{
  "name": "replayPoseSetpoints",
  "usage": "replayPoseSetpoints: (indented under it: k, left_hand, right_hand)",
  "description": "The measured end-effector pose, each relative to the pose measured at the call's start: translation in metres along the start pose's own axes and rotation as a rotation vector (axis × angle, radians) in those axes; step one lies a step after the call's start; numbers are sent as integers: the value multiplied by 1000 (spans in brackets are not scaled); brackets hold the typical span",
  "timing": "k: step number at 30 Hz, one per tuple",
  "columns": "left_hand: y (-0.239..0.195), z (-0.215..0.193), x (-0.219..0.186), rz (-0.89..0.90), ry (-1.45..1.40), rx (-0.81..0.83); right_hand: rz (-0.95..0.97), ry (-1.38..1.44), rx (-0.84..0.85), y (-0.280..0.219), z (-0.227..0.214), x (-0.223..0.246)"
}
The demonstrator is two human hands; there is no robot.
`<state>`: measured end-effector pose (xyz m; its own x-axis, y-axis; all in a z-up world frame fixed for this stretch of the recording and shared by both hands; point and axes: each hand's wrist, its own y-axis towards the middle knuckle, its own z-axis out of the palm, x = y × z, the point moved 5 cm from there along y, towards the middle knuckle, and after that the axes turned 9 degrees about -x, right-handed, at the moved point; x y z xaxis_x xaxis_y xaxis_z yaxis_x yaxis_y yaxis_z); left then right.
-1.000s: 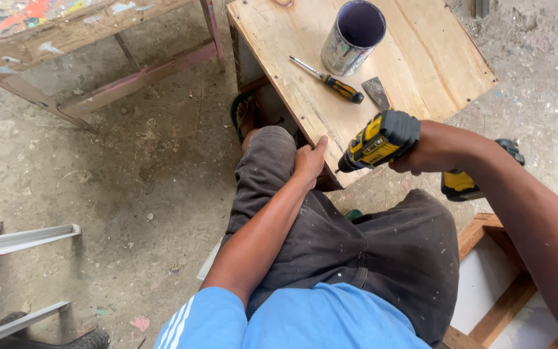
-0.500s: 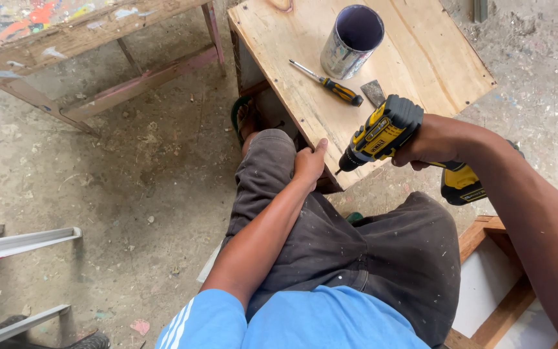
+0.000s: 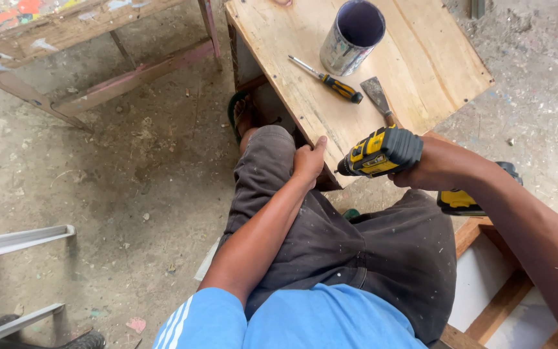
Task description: Assembling or repairing a wooden box using a power drill, manual screwdriver, and a putty knife for surface preparation.
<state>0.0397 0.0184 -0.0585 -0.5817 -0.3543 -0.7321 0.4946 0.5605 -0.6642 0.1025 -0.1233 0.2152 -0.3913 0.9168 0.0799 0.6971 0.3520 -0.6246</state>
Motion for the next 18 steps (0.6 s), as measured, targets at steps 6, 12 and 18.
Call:
replayPoseSetpoints:
  k: [6, 12, 18]
  left_hand:
    - [-4, -2, -3, -12, -15, 17]
    - [-6, -2, -4, -15, -10, 14]
    - [2, 2, 2, 2, -26, 1]
  right_hand:
    - [-31, 26, 53, 17, 6, -15]
    - [-98, 37, 33, 16, 5, -10]
    - [-101, 133, 65, 25, 9, -20]
